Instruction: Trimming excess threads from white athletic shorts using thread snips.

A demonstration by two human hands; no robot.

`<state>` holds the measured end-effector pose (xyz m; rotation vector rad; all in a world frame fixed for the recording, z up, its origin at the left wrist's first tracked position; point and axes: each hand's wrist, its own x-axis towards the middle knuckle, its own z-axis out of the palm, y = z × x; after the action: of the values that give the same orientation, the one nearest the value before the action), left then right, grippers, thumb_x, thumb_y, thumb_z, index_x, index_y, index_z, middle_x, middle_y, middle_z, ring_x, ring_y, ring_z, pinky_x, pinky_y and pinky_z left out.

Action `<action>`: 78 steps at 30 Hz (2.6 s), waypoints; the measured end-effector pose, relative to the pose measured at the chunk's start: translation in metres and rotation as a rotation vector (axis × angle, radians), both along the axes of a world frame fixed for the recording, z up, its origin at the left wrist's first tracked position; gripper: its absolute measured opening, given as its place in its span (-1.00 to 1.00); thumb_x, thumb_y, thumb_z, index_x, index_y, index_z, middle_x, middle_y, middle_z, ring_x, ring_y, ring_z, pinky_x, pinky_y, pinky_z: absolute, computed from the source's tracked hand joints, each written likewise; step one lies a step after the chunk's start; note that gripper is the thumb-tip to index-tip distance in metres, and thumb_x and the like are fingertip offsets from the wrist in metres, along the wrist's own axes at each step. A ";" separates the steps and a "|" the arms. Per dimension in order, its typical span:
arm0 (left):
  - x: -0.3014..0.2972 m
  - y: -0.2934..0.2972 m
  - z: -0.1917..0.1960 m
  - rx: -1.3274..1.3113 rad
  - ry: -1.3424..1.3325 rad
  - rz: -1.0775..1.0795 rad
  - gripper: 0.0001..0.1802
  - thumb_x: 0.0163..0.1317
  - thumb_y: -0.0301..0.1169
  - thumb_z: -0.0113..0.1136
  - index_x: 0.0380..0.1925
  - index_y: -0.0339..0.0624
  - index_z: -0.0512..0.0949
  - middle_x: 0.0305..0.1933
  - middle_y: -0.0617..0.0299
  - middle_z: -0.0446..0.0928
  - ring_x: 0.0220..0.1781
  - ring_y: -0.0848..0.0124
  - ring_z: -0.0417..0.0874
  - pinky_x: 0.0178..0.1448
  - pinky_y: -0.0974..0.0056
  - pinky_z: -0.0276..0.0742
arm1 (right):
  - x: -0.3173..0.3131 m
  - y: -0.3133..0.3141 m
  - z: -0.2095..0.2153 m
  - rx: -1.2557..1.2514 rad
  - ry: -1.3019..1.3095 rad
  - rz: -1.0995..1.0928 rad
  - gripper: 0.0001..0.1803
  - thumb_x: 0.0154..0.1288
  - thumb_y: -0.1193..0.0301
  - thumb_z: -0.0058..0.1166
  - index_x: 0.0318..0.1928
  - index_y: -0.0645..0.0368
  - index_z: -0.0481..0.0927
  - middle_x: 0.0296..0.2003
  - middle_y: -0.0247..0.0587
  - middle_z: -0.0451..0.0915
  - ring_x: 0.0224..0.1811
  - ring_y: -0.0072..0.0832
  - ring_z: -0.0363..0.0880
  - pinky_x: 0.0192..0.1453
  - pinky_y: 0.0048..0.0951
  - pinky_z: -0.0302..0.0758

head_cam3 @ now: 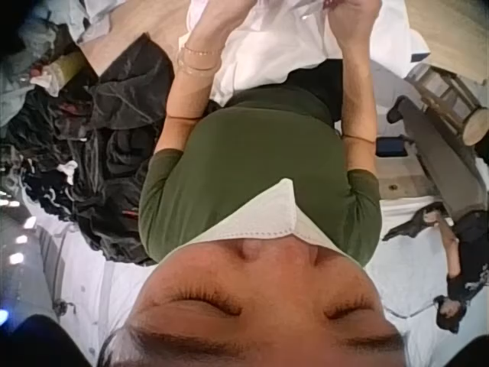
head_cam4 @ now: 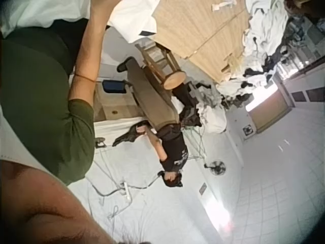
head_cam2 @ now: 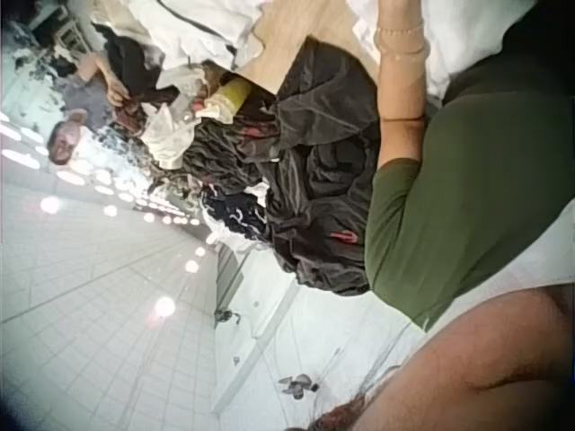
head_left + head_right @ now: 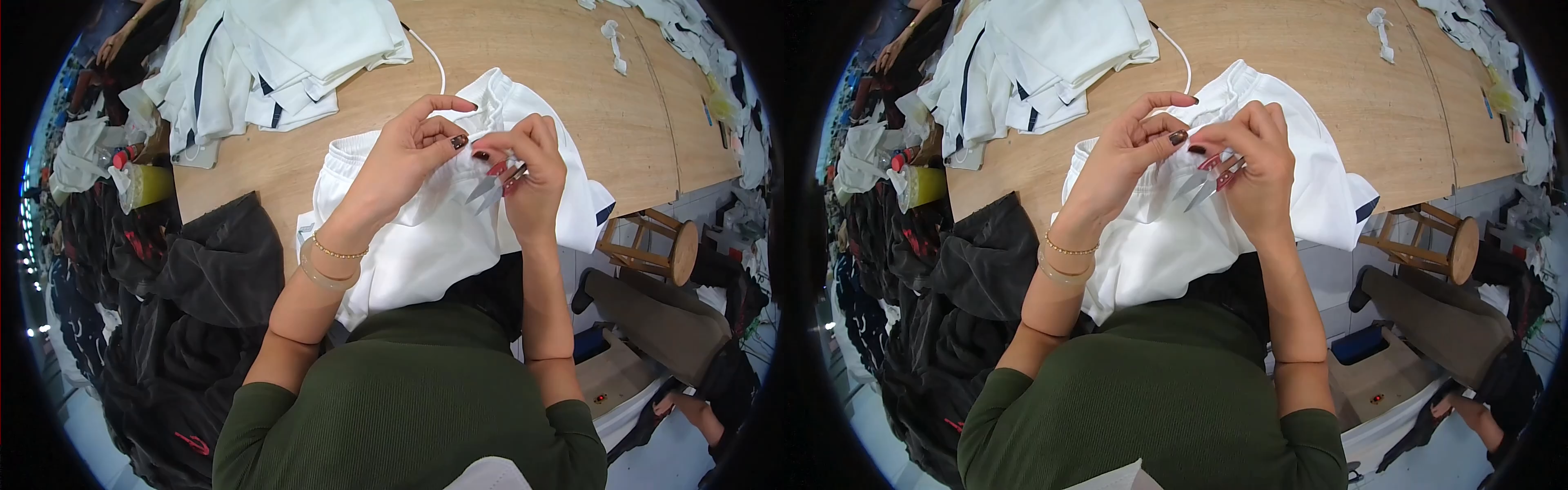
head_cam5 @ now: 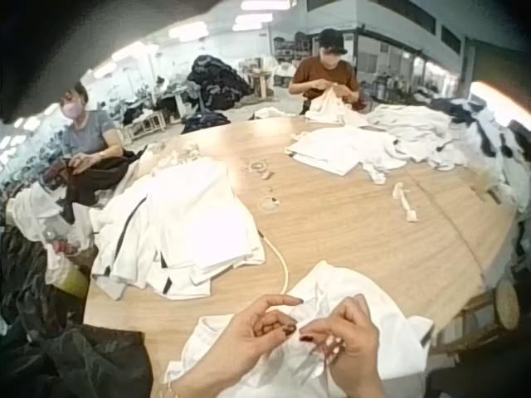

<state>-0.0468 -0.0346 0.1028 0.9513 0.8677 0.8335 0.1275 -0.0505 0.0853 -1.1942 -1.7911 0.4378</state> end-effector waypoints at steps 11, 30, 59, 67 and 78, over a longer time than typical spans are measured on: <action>0.000 -0.001 -0.003 0.041 0.018 0.027 -0.64 0.22 -0.54 0.07 0.06 -0.25 0.46 -0.29 0.38 0.50 -0.13 0.62 0.47 0.05 0.49 0.32 | 0.047 0.005 0.005 -0.411 0.259 -0.302 -0.80 0.30 0.35 0.12 -0.27 0.22 0.45 -0.30 -0.29 0.40 -0.28 -0.53 0.37 -0.10 -0.52 0.33; 0.002 -0.005 0.002 0.077 -0.014 0.033 -0.55 0.17 -0.58 -0.01 0.11 -0.27 0.44 -0.33 0.40 0.47 -0.23 0.65 0.42 -0.02 0.54 0.29 | 0.018 0.002 0.009 -0.021 -0.179 -0.227 -0.60 0.10 0.08 0.26 -0.29 0.17 0.54 -0.33 -0.25 0.29 -0.20 -0.30 0.23 -0.11 -0.34 0.25; 0.000 -0.003 -0.009 0.021 -0.026 0.069 -0.85 0.25 -0.57 0.09 -0.18 -0.20 0.44 -0.25 0.34 0.51 -0.18 0.64 0.46 -0.01 0.52 0.34 | 0.028 0.001 0.016 -0.514 0.458 -0.048 -0.71 0.47 0.15 -0.12 -0.19 0.13 0.39 -0.35 -0.51 0.33 -0.36 -0.69 0.13 -0.18 -0.68 0.16; -0.005 0.008 -0.036 0.207 0.342 0.061 -0.79 0.22 -0.62 0.04 -0.15 -0.34 0.54 -0.27 0.29 0.56 -0.18 0.58 0.50 -0.08 0.47 0.40 | 0.037 0.002 -0.010 -0.493 0.391 -0.071 -0.68 0.46 0.18 -0.09 -0.27 0.21 0.44 -0.41 -0.48 0.40 -0.39 -0.74 0.19 -0.30 -0.70 0.16; 0.002 0.002 -0.043 0.218 0.551 0.121 -0.83 0.22 -0.59 0.07 -0.24 -0.35 0.61 -0.35 0.20 0.61 -0.38 0.55 0.52 -0.29 0.45 0.47 | 0.027 0.001 -0.023 -0.650 0.475 -0.058 -0.58 0.50 0.12 -0.22 -0.29 0.24 0.49 -0.58 -0.52 0.18 -0.51 -0.71 0.06 -0.40 -0.64 0.05</action>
<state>-0.0452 -0.0328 0.0594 1.3641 1.3358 0.7893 0.1550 -0.0492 0.0620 -1.4127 -1.2250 1.2226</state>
